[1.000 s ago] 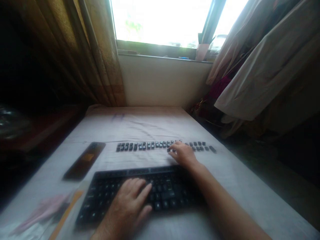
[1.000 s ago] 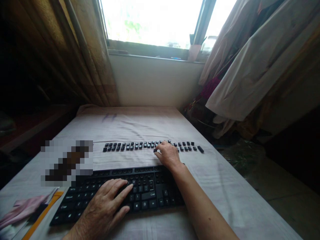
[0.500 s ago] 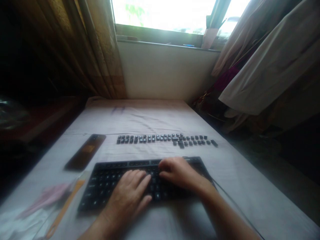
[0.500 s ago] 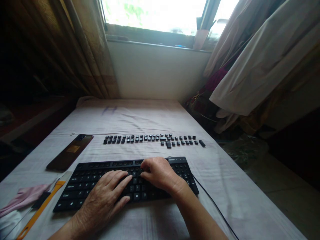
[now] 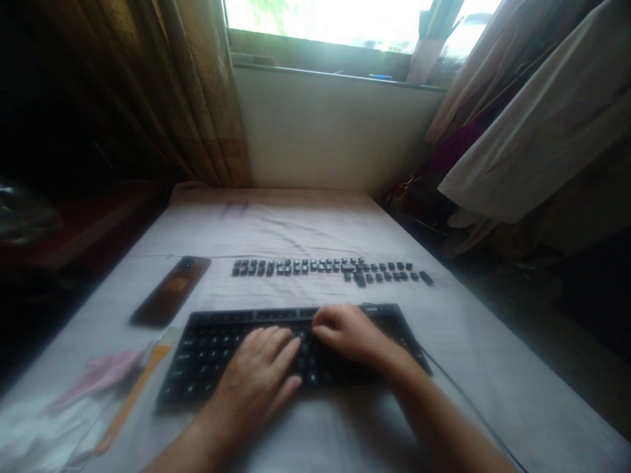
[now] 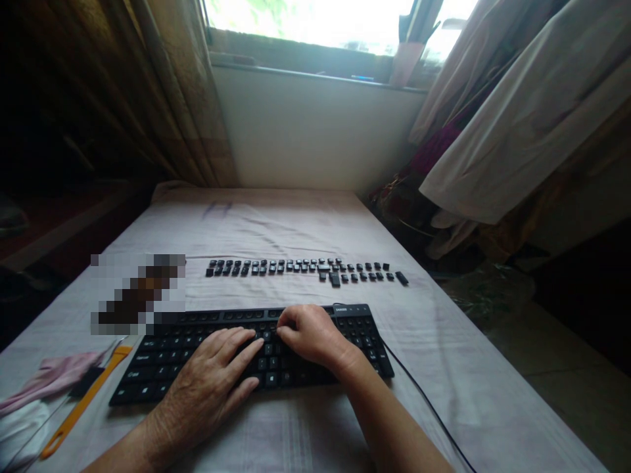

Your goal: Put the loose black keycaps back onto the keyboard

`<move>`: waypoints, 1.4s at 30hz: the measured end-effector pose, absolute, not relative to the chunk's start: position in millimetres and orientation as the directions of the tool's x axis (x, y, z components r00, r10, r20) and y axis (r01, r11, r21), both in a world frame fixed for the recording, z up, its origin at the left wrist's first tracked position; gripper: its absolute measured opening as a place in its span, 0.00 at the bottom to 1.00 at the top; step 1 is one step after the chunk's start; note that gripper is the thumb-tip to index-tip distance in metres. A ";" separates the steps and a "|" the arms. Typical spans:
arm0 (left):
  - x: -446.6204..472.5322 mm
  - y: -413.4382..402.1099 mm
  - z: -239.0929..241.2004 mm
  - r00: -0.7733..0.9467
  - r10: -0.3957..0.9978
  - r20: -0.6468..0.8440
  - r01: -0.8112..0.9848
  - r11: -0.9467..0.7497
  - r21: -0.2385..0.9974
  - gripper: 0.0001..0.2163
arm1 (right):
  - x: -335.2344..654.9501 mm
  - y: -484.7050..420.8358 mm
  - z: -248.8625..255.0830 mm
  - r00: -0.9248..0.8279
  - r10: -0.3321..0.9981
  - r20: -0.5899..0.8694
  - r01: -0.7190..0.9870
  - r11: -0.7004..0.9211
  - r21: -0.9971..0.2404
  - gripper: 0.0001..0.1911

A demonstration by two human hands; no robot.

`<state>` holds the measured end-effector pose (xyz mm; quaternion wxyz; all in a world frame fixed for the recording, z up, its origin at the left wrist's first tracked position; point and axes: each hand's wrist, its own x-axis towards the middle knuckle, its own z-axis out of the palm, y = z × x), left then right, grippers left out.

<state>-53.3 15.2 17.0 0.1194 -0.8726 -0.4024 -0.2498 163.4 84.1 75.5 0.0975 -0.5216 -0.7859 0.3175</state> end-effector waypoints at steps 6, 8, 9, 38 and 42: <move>-54.3 16.2 21.3 0.572 0.643 0.509 0.756 -0.655 -0.021 0.17 | 164.1 85.8 75.4 -0.417 0.879 -0.230 0.756 0.194 -0.625 0.09; -53.8 16.3 22.2 0.578 0.640 0.506 0.750 -0.661 -0.023 0.18 | 162.7 85.4 76.0 -0.404 0.884 -0.236 0.770 0.189 -0.609 0.10; -52.9 16.3 22.6 0.583 0.637 0.503 0.746 -0.665 -0.023 0.18 | 161.9 85.1 76.3 -0.393 0.888 -0.239 0.780 0.184 -0.599 0.10; -37.5 25.0 22.1 0.590 0.657 0.468 0.721 -0.690 0.060 0.19 | 157.2 90.1 85.5 -0.297 0.886 -0.356 0.855 0.081 -0.513 0.11; -36.9 25.1 25.2 0.586 0.671 0.454 0.723 -0.686 0.081 0.18 | 156.2 88.4 82.2 -0.291 0.897 -0.333 0.864 0.097 -0.494 0.11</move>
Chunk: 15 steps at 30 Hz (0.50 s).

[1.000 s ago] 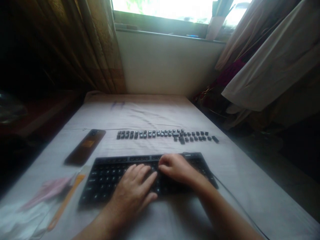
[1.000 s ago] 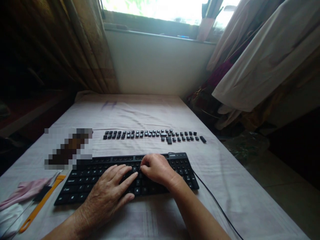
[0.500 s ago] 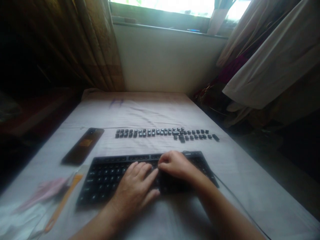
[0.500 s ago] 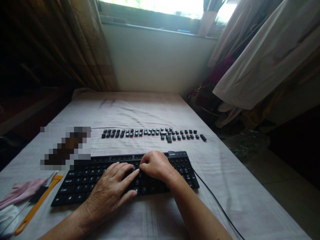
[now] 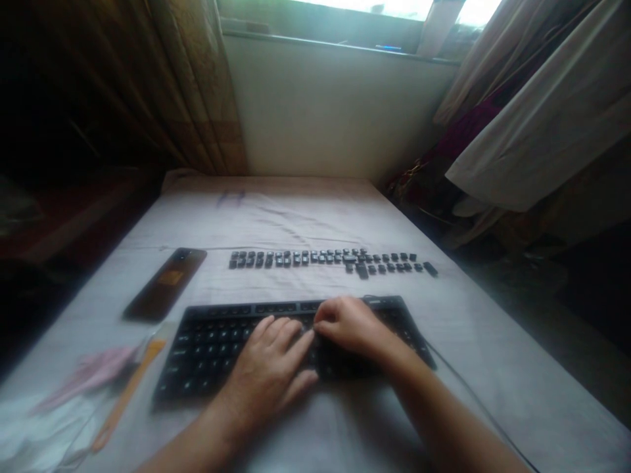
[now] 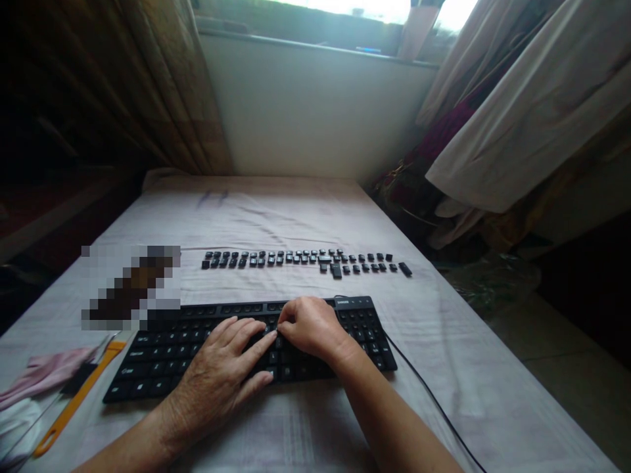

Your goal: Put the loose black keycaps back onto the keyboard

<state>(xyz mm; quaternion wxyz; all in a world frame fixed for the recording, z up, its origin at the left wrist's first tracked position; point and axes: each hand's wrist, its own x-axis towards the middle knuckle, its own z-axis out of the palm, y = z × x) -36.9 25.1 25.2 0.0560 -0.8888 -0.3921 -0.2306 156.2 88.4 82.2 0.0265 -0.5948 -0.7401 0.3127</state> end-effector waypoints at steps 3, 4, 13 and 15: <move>-36.3 25.0 25.7 0.578 0.674 0.460 0.725 -0.683 0.090 0.18 | 157.0 87.3 76.9 -0.304 0.905 -0.299 0.864 0.129 -0.487 0.11; -36.2 24.9 25.3 0.576 0.675 0.461 0.726 -0.682 0.092 0.18 | 157.5 87.1 75.4 -0.308 0.905 -0.294 0.863 0.136 -0.487 0.11; -35.7 23.6 23.9 0.579 0.667 0.469 0.726 -0.683 0.075 0.18 | 155.8 80.5 77.5 -0.291 0.923 -0.250 0.875 0.152 -0.460 0.10; -36.0 23.3 22.9 0.579 0.670 0.465 0.729 -0.680 0.071 0.19 | 155.3 79.5 78.1 -0.291 0.928 -0.234 0.873 0.157 -0.462 0.10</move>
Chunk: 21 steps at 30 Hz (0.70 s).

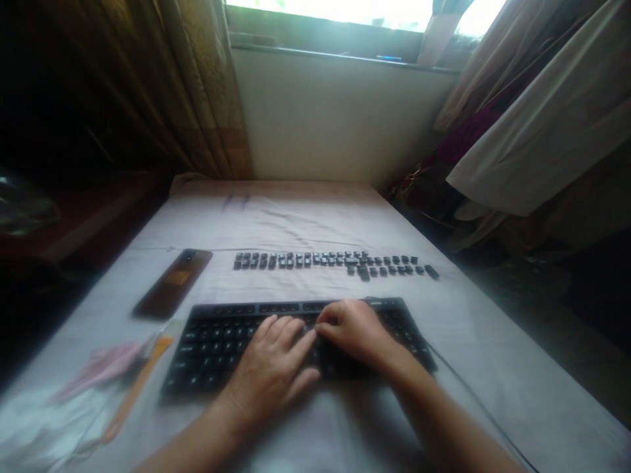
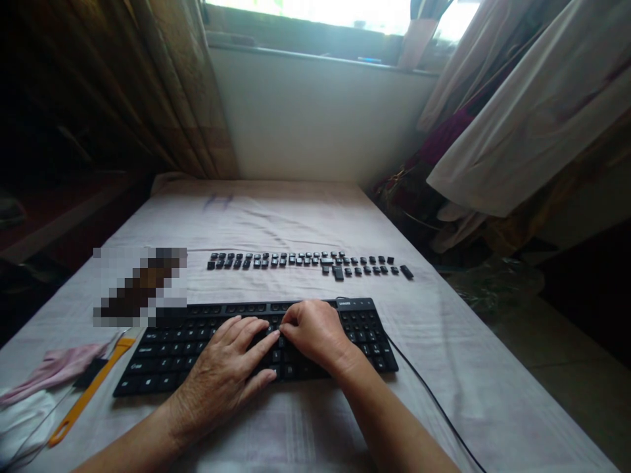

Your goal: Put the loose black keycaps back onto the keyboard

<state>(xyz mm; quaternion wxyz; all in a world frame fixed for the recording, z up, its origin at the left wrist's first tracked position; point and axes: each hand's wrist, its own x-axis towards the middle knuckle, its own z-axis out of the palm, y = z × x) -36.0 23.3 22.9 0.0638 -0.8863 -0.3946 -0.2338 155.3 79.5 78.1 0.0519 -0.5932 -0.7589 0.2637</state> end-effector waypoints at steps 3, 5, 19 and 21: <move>-36.7 22.6 20.2 0.576 0.674 0.462 0.730 -0.678 0.079 0.20 | 157.8 80.8 76.6 -0.295 0.929 -0.223 0.849 0.148 -0.507 0.10; -37.2 22.1 18.4 0.572 0.677 0.462 0.733 -0.675 0.082 0.20 | 161.9 83.3 74.8 -0.300 0.926 -0.228 0.822 0.130 -0.555 0.10; -39.3 22.2 10.6 0.566 0.657 0.498 0.751 -0.660 0.018 0.19 | 227.2 124.9 89.9 -0.064 0.988 -0.140 0.788 -0.037 -0.615 0.14; -40.5 23.8 11.5 0.582 0.624 0.521 0.744 -0.667 -0.032 0.19 | 235.7 136.3 92.6 -0.018 0.992 -0.123 0.820 -0.056 -0.570 0.15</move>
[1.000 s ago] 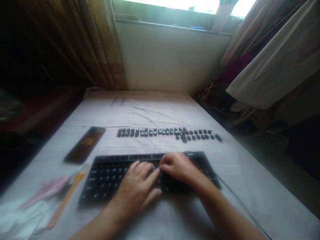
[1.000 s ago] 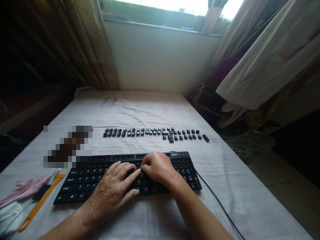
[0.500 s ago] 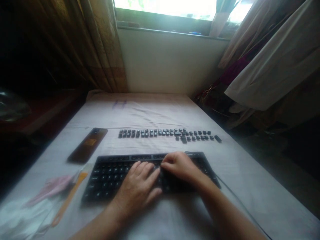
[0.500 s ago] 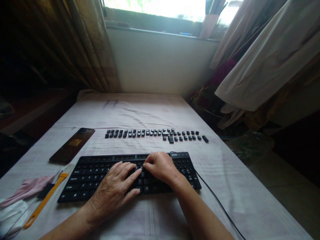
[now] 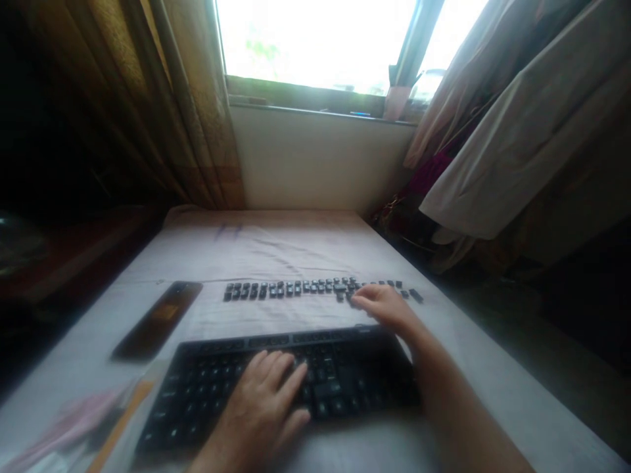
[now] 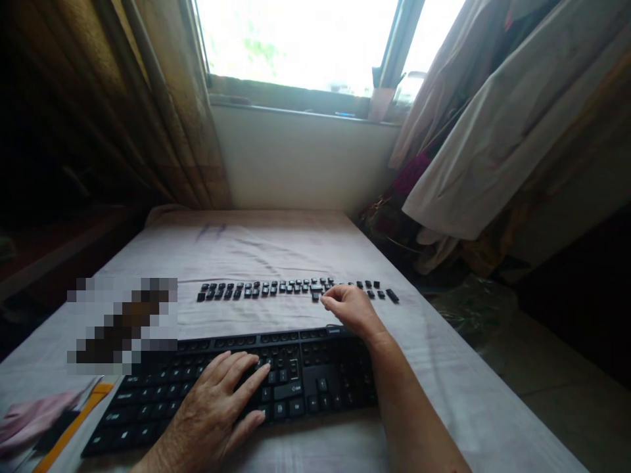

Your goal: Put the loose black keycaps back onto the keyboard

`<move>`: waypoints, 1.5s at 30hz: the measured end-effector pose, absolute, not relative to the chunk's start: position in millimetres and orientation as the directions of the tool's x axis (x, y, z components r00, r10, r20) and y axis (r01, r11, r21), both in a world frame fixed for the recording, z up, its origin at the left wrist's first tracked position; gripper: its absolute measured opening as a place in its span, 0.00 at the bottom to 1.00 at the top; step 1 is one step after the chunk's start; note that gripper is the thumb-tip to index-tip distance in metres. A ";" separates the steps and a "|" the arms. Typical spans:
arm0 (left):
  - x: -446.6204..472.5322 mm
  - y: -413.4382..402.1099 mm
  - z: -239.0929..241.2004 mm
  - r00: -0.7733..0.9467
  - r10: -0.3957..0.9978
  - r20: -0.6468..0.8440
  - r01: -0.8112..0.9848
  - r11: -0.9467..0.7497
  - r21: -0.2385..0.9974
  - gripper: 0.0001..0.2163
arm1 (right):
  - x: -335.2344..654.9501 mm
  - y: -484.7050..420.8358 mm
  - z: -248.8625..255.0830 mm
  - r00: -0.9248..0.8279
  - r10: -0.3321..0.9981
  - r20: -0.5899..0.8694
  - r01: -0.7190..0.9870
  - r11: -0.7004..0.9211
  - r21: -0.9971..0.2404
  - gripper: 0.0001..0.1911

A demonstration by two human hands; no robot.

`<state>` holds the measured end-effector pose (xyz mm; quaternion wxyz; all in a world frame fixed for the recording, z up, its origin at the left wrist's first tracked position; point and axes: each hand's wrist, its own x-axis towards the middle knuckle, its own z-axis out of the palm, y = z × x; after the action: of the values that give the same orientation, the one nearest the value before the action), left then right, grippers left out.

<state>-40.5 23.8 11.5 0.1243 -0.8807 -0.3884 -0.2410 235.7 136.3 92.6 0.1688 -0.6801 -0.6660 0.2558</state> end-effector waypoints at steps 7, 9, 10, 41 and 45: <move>-44.1 30.9 13.2 0.608 0.540 0.581 0.721 -0.682 -0.121 0.19 | 234.1 158.8 78.6 0.031 0.999 -0.036 0.932 -0.042 -0.360 0.13; -44.5 31.9 12.9 0.613 0.536 0.580 0.720 -0.681 -0.131 0.19 | 230.3 161.0 71.9 0.011 1.000 -0.021 0.956 -0.017 -0.292 0.13; -44.5 32.2 12.9 0.614 0.534 0.581 0.720 -0.682 -0.133 0.19 | 228.8 161.9 69.1 0.004 1.000 -0.016 0.966 -0.008 -0.257 0.14; -38.0 21.8 8.9 0.549 0.653 0.522 0.750 -0.661 0.037 0.18 | 197.5 98.5 90.1 -0.384 0.922 -0.052 0.822 0.315 -0.474 0.08; -37.1 22.3 11.5 0.554 0.629 0.546 0.747 -0.665 0.007 0.17 | 187.0 85.4 90.4 -0.476 0.868 -0.141 0.803 0.364 -0.473 0.09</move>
<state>-37.1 22.3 11.5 0.1134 -0.8742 -0.3934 -0.2610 187.0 85.4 90.4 0.0665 -0.5075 -0.8230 0.2462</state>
